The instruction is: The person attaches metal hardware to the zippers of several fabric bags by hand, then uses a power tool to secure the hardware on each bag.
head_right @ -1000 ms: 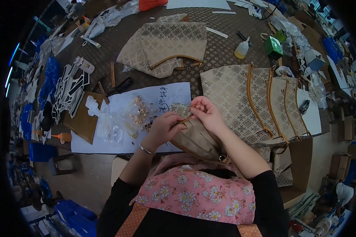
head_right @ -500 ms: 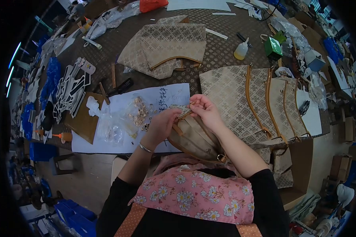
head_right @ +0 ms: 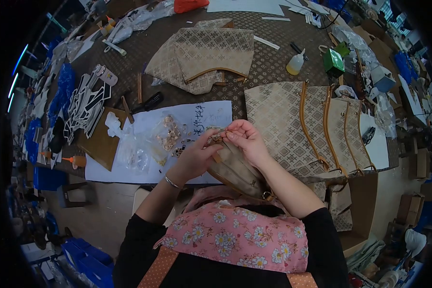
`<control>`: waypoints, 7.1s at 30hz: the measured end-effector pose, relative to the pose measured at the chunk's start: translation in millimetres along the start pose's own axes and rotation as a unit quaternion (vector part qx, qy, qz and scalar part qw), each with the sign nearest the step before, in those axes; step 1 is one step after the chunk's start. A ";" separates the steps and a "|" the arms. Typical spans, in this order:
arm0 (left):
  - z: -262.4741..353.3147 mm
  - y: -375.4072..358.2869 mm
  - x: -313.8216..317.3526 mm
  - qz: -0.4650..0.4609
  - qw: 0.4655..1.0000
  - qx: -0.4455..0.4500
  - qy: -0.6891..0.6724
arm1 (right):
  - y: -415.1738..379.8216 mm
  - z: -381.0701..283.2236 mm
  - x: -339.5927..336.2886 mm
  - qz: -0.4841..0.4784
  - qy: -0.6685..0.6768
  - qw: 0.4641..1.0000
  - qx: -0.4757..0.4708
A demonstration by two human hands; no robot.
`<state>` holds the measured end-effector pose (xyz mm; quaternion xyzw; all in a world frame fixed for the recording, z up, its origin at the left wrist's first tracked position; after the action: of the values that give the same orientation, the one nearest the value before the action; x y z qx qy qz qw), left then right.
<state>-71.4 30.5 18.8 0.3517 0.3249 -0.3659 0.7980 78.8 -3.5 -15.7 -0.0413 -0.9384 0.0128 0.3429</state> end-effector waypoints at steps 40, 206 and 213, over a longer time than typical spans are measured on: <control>-20.3 7.3 -8.6 0.133 0.953 -0.123 -0.244 | -7.6 -30.7 49.9 -0.099 -0.491 0.845 -0.189; -14.0 -19.6 -9.8 0.234 0.954 -0.100 -0.158 | 12.4 1.4 37.6 -0.060 -0.542 0.829 -0.122; -10.2 -17.5 -9.9 0.243 0.955 -0.089 -0.147 | 13.8 1.2 35.8 -0.039 -0.528 0.841 -0.111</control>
<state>-93.5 33.7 15.3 0.2897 0.1403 -0.1779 0.9299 51.8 13.4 5.6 -0.0294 -0.9733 -0.0845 -0.2115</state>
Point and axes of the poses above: each hand's wrist, its own y-axis towards the middle knuckle, its own x-axis out of the palm, z = x × y, the point moved 5 cm from there along y, towards the middle knuckle, and after that the axes turned 2 degrees about y, right-handed, at the moved point
